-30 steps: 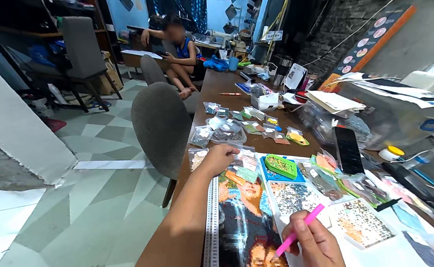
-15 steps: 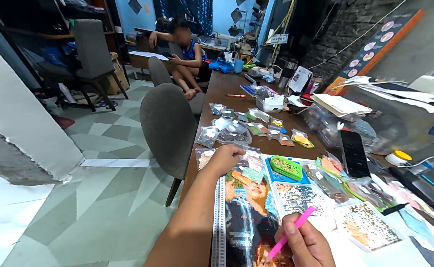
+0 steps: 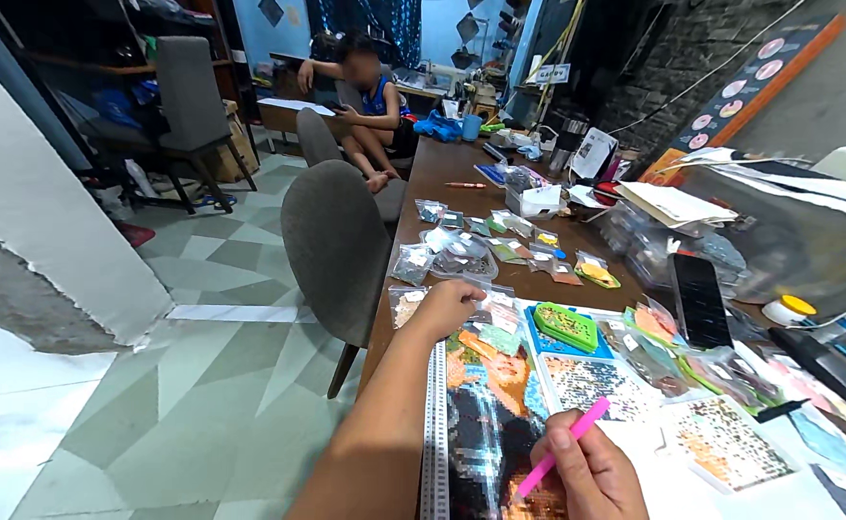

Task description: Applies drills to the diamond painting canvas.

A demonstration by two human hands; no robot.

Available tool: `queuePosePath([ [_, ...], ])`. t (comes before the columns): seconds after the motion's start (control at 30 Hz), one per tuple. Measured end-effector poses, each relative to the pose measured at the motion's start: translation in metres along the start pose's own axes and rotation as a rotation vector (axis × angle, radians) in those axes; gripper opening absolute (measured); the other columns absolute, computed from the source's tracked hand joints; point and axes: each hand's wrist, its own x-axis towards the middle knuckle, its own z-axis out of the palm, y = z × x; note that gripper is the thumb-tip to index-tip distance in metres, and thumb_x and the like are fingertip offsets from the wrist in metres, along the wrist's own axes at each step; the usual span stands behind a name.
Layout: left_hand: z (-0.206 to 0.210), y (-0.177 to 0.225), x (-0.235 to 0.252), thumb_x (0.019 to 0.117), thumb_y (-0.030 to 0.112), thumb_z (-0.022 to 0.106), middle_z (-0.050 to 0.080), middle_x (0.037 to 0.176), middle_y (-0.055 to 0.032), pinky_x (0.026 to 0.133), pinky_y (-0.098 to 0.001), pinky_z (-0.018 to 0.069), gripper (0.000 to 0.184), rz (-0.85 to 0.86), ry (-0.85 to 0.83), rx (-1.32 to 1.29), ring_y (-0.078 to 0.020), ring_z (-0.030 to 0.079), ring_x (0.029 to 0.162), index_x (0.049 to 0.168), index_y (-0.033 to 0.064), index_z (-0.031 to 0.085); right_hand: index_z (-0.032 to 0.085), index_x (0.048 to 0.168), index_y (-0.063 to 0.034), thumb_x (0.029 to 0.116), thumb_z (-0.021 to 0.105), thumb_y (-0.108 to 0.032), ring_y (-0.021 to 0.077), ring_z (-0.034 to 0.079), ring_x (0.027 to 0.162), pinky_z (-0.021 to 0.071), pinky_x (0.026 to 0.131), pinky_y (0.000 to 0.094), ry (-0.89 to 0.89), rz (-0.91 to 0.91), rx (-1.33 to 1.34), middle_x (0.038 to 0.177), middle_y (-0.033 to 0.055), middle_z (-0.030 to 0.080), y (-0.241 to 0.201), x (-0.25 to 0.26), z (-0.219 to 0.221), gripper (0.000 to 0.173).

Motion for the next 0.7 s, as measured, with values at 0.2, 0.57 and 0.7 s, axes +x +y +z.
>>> queuePosePath([
  [0.2, 0.0003, -0.0002, 0.0004, 0.1013, 0.001, 0.054, 0.066, 0.124, -0.0152, 0.098, -0.0422, 0.0495, 0.025, -0.004, 0.004, -0.006, -0.0240, 0.063, 0.111, 0.120, 0.0019, 0.071, 0.056, 0.097, -0.0128, 0.1108, 0.043, -0.023, -0.0061, 0.059, 0.061, 0.0502, 0.055, 0.0123, 0.036, 0.013, 0.038, 0.073, -0.0121, 0.063, 0.0021, 0.0003, -0.0015, 0.022],
  [0.57, 0.0003, 0.0003, 0.0002, 0.1009, 0.001, 0.055, 0.066, 0.123, -0.0158, 0.100, -0.0434, 0.0483, 0.025, -0.004, 0.006, 0.002, -0.0250, 0.063, 0.112, 0.120, 0.0017, 0.071, 0.056, 0.096, -0.0136, 0.1104, 0.044, -0.028, -0.0066, 0.058, 0.061, 0.0496, 0.056, 0.0121, 0.039, -0.019, 0.016, 0.072, -0.0121, 0.063, 0.0063, -0.0007, -0.0019, 0.024],
  [0.7, 0.0008, -0.0009, 0.0006, 0.1013, 0.002, 0.055, 0.067, 0.123, -0.0150, 0.101, -0.0433, 0.0481, 0.025, 0.000, 0.011, 0.002, -0.0242, 0.063, 0.114, 0.119, 0.0023, 0.072, 0.056, 0.096, -0.0140, 0.1101, 0.045, -0.031, -0.0068, 0.059, 0.062, 0.0507, 0.056, 0.0123, 0.031, -0.024, 0.016, 0.073, -0.0121, 0.062, 0.0059, -0.0008, -0.0016, 0.024],
])
